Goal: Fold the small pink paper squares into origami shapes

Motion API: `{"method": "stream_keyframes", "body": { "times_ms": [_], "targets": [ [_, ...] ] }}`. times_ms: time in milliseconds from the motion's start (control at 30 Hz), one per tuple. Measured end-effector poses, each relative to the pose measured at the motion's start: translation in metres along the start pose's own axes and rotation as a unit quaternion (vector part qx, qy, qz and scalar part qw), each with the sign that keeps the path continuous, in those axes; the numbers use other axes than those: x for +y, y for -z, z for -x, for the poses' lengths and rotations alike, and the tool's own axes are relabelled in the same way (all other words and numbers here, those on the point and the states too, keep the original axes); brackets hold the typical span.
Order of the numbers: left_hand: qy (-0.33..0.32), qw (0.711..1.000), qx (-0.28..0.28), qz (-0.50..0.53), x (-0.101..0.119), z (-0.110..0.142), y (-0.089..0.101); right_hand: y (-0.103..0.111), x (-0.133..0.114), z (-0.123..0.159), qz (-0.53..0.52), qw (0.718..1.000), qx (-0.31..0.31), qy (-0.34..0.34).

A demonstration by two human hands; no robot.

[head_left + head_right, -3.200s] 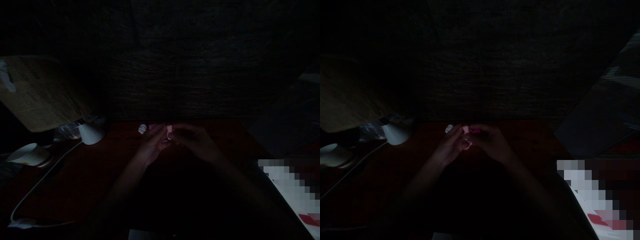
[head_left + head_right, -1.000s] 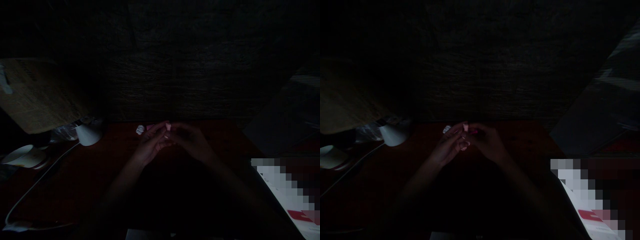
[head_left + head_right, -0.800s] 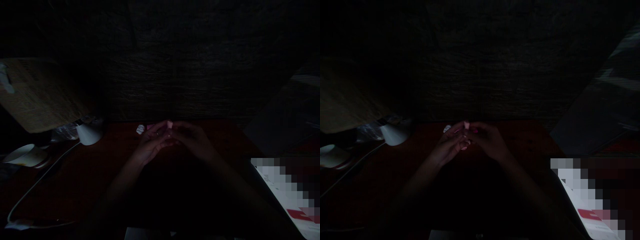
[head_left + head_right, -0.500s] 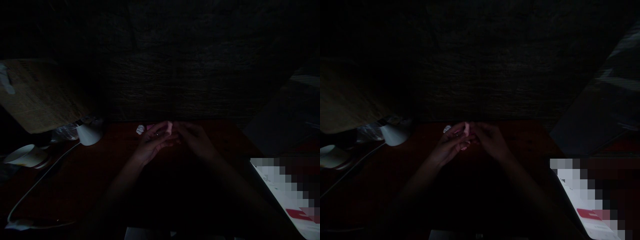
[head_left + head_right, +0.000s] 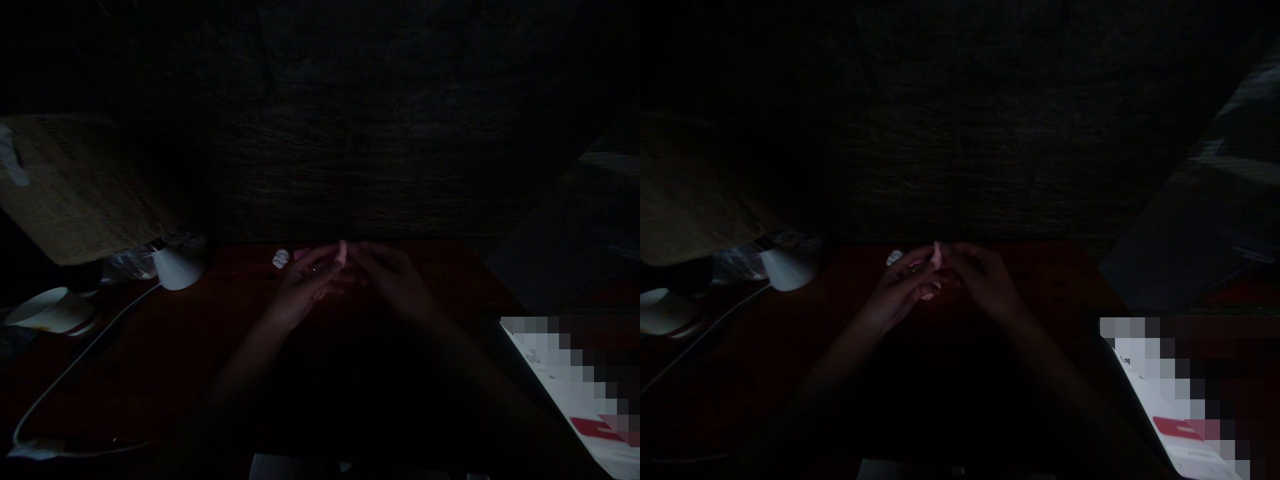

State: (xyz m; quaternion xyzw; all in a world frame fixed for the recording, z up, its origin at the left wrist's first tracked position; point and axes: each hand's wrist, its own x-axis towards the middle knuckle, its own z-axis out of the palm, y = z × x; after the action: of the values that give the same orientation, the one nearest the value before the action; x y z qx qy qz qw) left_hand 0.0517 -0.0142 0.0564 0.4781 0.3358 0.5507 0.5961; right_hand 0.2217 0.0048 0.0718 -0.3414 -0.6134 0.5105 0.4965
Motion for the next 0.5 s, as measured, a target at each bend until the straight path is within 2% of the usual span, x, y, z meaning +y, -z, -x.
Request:
{"method": "stream_keyframes", "body": {
  "times_ms": [133, 500],
  "targets": [
    [-0.004, 0.998, 0.033, -0.050, 0.0010, 0.0004, -0.0018, 0.0000, -0.0010, 0.0001, 0.002, 1.000, 0.007, -0.009],
    [-0.003, 0.999, 0.018, -0.034, -0.0004, 0.0002, -0.0011, -0.0009, -0.0033, -0.0003, -0.010, 1.000, 0.020, -0.002]
  ]
}}
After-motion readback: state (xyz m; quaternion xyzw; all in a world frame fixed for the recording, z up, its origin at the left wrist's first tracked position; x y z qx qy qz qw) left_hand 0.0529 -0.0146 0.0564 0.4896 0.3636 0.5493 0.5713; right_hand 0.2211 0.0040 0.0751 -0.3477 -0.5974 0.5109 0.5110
